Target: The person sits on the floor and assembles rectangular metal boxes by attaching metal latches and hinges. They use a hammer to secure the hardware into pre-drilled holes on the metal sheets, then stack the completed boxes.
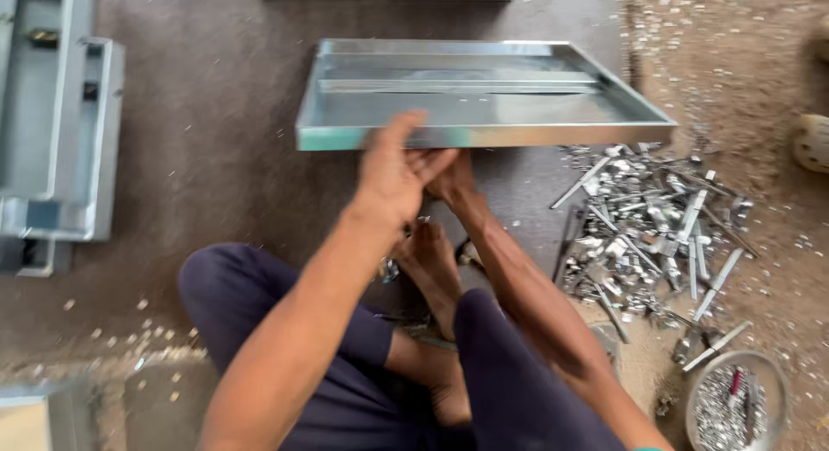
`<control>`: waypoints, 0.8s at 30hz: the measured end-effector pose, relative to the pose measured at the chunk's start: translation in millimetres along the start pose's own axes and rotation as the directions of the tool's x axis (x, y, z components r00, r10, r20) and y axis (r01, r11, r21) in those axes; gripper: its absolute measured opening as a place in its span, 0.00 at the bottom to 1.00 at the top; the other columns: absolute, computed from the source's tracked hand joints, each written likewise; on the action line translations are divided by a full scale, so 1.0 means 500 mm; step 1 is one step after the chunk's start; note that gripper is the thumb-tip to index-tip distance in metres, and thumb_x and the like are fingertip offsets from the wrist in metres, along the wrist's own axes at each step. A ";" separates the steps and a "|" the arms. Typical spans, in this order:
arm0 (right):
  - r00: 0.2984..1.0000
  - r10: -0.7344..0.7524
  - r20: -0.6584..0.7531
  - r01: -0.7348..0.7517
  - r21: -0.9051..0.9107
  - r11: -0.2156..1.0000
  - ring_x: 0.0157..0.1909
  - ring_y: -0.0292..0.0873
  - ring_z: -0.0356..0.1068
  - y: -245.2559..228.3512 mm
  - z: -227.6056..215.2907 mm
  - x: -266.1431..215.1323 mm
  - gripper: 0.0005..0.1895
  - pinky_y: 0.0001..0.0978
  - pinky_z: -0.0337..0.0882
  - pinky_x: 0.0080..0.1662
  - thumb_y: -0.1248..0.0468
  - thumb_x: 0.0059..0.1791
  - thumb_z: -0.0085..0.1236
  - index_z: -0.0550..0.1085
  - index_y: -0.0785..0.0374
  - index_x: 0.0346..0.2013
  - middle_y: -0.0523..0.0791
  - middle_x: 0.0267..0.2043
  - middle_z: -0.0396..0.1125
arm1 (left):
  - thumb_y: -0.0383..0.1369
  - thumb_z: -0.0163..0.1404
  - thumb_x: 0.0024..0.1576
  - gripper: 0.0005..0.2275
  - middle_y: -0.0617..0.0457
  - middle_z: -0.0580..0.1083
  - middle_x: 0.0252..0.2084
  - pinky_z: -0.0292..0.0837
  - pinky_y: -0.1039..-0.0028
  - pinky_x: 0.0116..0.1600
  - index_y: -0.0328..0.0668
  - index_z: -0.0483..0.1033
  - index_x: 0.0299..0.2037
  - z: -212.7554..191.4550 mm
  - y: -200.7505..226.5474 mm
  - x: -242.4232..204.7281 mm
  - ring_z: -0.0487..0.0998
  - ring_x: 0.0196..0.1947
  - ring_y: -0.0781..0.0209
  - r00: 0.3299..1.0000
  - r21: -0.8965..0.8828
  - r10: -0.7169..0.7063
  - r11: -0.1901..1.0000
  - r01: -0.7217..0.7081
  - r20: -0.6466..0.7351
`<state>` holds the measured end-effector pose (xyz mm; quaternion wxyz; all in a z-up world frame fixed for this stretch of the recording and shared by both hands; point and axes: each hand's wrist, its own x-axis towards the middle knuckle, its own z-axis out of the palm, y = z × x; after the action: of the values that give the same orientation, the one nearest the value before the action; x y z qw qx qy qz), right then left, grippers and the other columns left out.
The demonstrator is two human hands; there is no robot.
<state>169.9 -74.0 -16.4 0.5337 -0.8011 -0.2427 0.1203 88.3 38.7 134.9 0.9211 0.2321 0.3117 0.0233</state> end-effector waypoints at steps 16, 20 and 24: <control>0.981 0.000 0.196 0.129 -0.647 0.752 0.48 0.47 0.58 -0.191 -0.157 -0.152 0.23 0.45 0.61 0.54 0.44 0.54 0.53 0.77 0.57 0.53 0.48 0.44 0.63 | 0.35 0.53 0.55 0.07 0.49 0.77 0.26 0.63 0.79 0.21 0.43 0.70 0.32 -0.180 -0.156 0.022 0.69 0.18 0.65 0.983 -0.165 -0.178 0.972 0.168 -0.048; 0.973 0.095 0.213 0.059 -0.617 0.785 0.43 0.44 0.56 -0.165 -0.134 -0.137 0.24 0.40 0.62 0.53 0.43 0.55 0.50 0.76 0.55 0.56 0.46 0.39 0.64 | 0.36 0.56 0.59 0.08 0.43 0.79 0.22 0.68 0.75 0.19 0.41 0.82 0.32 -0.125 -0.035 -0.136 0.75 0.14 0.63 0.990 0.788 0.142 0.606 -0.104 0.022; 0.981 -0.061 0.185 0.171 -0.664 0.728 0.51 0.46 0.59 -0.171 -0.159 -0.198 0.22 0.42 0.62 0.55 0.47 0.57 0.51 0.75 0.55 0.58 0.46 0.47 0.65 | 0.42 0.58 0.62 0.19 0.48 0.79 0.34 0.74 0.73 0.37 0.30 0.74 0.51 -0.141 0.134 -0.071 0.80 0.31 0.62 0.663 0.890 0.723 0.155 -0.428 0.192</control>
<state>99.3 -161.7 87.0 0.1927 -0.9118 -0.3590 0.0501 25.5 120.9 135.4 0.5135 0.7721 0.2857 0.2420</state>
